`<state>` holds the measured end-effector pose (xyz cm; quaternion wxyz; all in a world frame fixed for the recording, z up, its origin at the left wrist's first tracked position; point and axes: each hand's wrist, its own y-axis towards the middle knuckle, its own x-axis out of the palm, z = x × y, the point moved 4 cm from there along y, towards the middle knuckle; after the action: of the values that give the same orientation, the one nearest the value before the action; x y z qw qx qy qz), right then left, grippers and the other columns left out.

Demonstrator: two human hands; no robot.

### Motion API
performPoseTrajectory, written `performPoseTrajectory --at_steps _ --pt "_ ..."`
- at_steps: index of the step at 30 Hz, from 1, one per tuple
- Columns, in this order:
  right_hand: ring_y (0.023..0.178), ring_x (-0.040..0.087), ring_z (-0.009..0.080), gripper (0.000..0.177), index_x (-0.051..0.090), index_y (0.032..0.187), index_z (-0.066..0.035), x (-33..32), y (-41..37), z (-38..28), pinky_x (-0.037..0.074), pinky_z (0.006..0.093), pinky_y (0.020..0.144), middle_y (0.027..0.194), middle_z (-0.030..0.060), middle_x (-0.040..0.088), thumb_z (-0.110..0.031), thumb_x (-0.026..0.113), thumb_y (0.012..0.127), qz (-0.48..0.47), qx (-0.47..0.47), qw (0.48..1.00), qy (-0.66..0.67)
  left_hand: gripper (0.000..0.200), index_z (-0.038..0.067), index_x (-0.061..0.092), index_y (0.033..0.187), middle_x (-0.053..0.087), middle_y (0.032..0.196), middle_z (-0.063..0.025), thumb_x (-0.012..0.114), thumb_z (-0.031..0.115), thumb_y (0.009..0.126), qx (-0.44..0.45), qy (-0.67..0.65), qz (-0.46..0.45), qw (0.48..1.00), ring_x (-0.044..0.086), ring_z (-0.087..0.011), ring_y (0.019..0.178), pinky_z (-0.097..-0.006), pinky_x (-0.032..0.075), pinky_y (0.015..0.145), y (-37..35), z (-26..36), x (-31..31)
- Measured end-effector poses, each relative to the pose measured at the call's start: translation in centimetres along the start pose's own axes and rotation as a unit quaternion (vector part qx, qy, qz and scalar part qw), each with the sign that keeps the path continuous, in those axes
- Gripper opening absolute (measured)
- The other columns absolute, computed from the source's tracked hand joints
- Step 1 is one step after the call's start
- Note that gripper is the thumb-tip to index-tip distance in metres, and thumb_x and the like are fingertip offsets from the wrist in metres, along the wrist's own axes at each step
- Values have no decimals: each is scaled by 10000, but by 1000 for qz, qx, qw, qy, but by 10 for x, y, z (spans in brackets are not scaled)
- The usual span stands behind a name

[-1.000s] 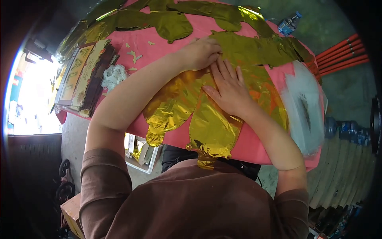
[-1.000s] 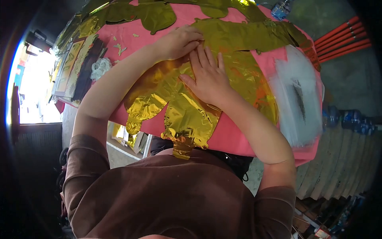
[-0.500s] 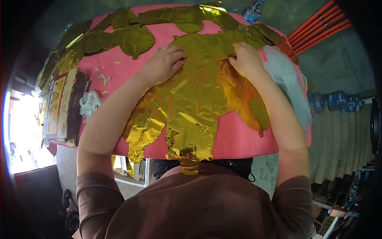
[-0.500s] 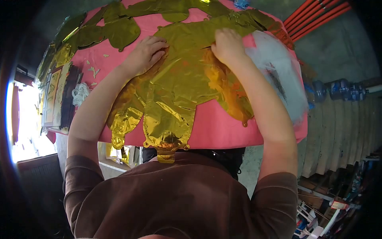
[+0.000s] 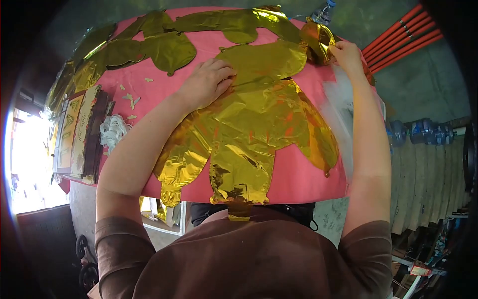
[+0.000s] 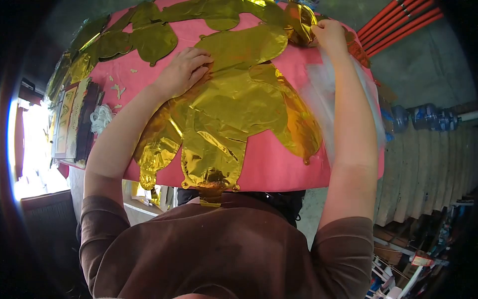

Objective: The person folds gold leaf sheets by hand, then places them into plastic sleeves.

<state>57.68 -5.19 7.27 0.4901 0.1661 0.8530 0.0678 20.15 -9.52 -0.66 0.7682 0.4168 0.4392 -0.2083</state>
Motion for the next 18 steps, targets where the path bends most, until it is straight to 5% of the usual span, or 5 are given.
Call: performPoseTrajectory --at_steps 4,7,14,16,18 --pt "539 532 124 213 643 733 18 23 -30 -28 419 292 515 599 86 595 -188 676 776 -71 -136 984 -89 252 70 607 1082 551 1133 -71 562 199 871 -4 -16 -3 1000 485 -276 1088 -386 394 932 1 -1 2" --pt "677 631 250 254 674 791 -46 51 -44 -32 482 366 633 725 120 653 -290 705 726 -192 -59 968 -147 249 69 605 1083 551 1128 -72 562 194 872 2 -10 -8 1000 485 -277 1087 -385 396 931 0 0 1" --pt "759 650 249 260 690 850 -53 64 -55 -52 502 374 692 786 135 663 -293 693 752 -108 -151 973 -139 255 67 601 1090 549 1126 -73 560 196 874 -4 -14 -7 1000 482 -279 1089 -392 395 937 1 1 1" --pt "623 620 137 212 675 873 -2 74 -52 -51 486 323 581 695 108 646 -172 710 750 -90 -223 956 -170 262 67 598 1099 549 1129 -72 558 200 877 -10 -10 -15 1000 482 -279 1091 -393 394 940 1 1 0" --pt "590 609 133 191 660 844 6 77 -44 -40 476 315 550 671 91 635 -159 708 760 -128 -158 973 -105 264 69 597 1103 549 1132 -70 558 199 877 -8 -7 -11 1000 481 -278 1093 -392 393 941 0 2 -1"
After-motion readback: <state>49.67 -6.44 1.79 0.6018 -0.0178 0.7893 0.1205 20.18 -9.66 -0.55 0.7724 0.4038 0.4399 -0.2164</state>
